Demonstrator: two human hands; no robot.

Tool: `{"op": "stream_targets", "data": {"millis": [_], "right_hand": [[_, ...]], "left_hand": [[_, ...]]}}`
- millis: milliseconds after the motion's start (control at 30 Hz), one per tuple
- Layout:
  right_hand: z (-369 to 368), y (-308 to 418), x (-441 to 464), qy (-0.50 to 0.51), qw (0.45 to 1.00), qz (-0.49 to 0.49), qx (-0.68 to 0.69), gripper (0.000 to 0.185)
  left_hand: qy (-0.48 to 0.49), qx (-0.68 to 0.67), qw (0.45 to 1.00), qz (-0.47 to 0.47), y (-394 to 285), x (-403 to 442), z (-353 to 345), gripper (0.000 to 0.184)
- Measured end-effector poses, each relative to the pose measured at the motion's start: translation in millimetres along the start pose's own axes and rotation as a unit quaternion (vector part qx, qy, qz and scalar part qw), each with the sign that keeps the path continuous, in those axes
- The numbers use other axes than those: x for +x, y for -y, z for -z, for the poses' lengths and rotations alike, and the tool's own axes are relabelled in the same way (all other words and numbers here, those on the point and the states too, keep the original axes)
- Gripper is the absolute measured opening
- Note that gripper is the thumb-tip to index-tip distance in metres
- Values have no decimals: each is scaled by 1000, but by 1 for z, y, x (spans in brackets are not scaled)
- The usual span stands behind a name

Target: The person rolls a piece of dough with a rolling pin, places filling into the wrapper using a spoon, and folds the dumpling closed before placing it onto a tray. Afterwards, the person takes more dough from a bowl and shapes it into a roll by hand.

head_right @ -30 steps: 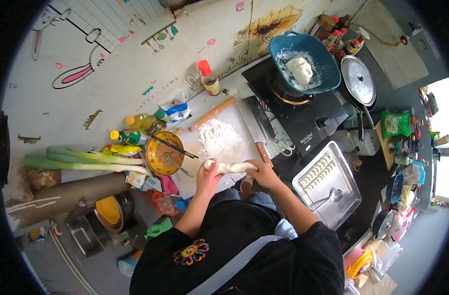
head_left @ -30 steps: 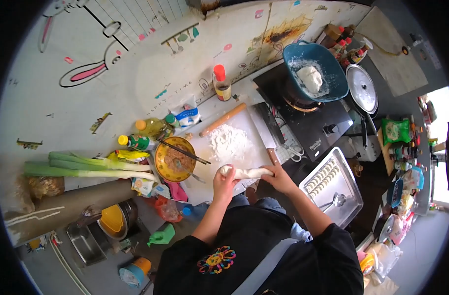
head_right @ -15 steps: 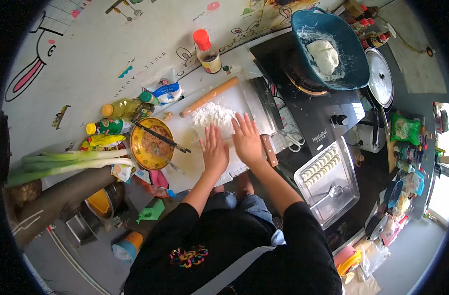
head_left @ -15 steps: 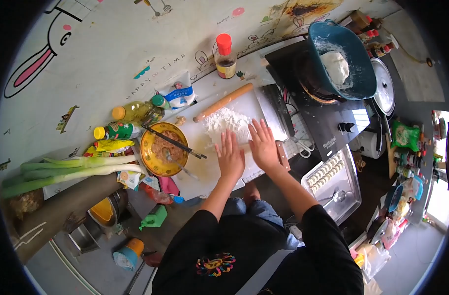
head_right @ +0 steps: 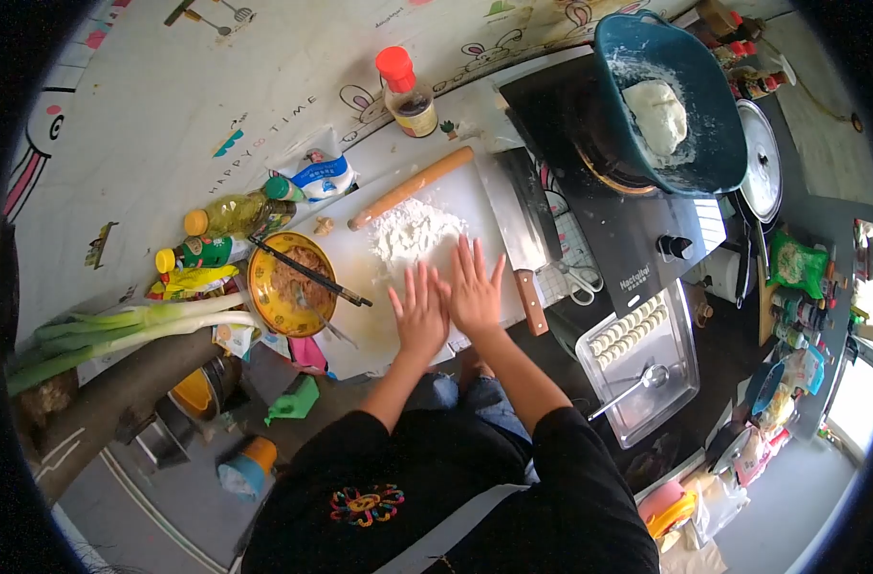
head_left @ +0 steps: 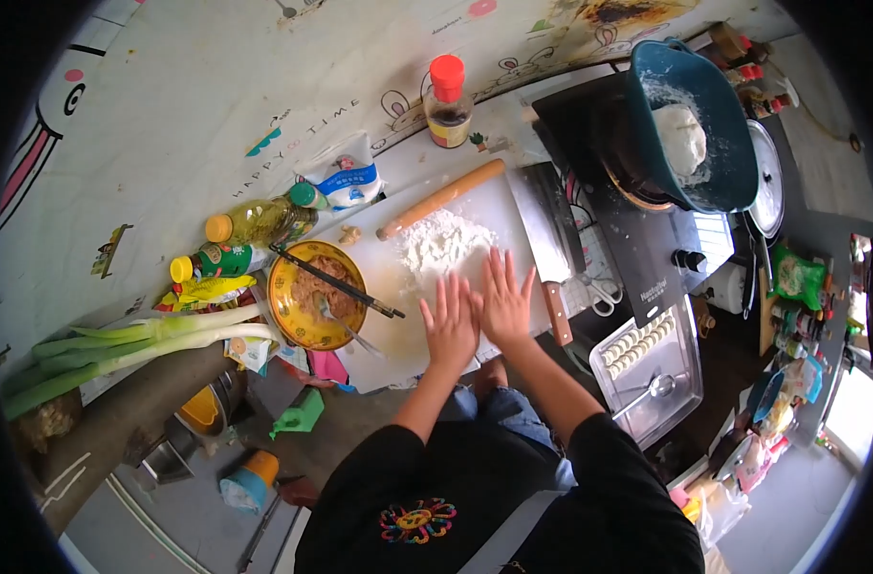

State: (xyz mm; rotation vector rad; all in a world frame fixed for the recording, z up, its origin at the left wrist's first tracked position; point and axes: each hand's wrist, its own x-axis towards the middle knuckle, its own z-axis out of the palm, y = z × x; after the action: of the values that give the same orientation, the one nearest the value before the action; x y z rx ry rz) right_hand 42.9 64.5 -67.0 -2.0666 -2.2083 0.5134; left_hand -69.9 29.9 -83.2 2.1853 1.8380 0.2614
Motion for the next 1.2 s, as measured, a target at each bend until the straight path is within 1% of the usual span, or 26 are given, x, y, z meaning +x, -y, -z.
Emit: {"op": "stream_targets", "data": {"millis": [33,67,133,200,233,267,333,367,400,467,533,600,667,733,800,833,933,967,1067,1167,1200], "right_hand": [[2,2,21,-32,999,-4,-11,59],[3,2,41,-66,998,-8,-22,58],[5,3,68,-89,996,-9,-17,57],[7,1,70,-97,995,9,-17,56],[6,1,59,-73,997,14,-19,56],[5,0,40,-52,998,20,-22,56],[3,-1,-1,3,999,21,-26,57],[-7,-4,-25,3,1000,19,-15,60],[-15,-6,-48,22,999,28,-39,61],[-8,-3,-78,61,998,25,-6,62],[-11,-2,-70,34,999,17,-13,62],[-8,2,-44,32,999,2,-36,65],[-7,1,-9,-8,1000,6,-19,64],[4,2,26,-17,999,-2,-51,60],[6,0,56,-68,997,3,-37,60],[8,1,68,-72,997,-4,-28,59],[11,0,79,-99,995,13,-23,57],[9,0,71,-84,996,15,-41,58],[7,-4,20,-11,998,22,-55,59],[2,-11,-36,22,999,31,-16,69],[7,-10,-48,41,998,37,0,73]], "left_hand": [[20,6,1000,19,1,24,8,52],[-30,25,999,26,3,43,8,50],[-52,35,997,33,8,67,5,51],[-57,18,998,26,11,62,-4,52],[-58,9,998,23,13,56,-7,53],[-40,-1,999,1,14,42,-7,54],[-6,-21,999,-47,14,-6,-1,55],[12,-22,998,-60,15,-27,0,57],[31,-23,997,-73,15,-47,3,59],[113,-22,991,-61,13,-73,14,59],[77,-13,995,-62,12,-74,10,56],[27,-22,998,-56,11,-51,6,54],[-9,8,999,-30,9,-18,2,53],[6,25,1000,0,10,20,6,55],[-11,17,999,29,11,51,6,56],[-26,4,998,49,13,65,2,54],[-59,8,996,65,12,77,-3,52],[-49,26,997,53,13,69,-3,52],[-11,-7,1000,-4,16,21,1,57],[18,-5,999,-42,25,-28,-2,61],[9,-8,999,-50,29,-39,-3,62]]}}
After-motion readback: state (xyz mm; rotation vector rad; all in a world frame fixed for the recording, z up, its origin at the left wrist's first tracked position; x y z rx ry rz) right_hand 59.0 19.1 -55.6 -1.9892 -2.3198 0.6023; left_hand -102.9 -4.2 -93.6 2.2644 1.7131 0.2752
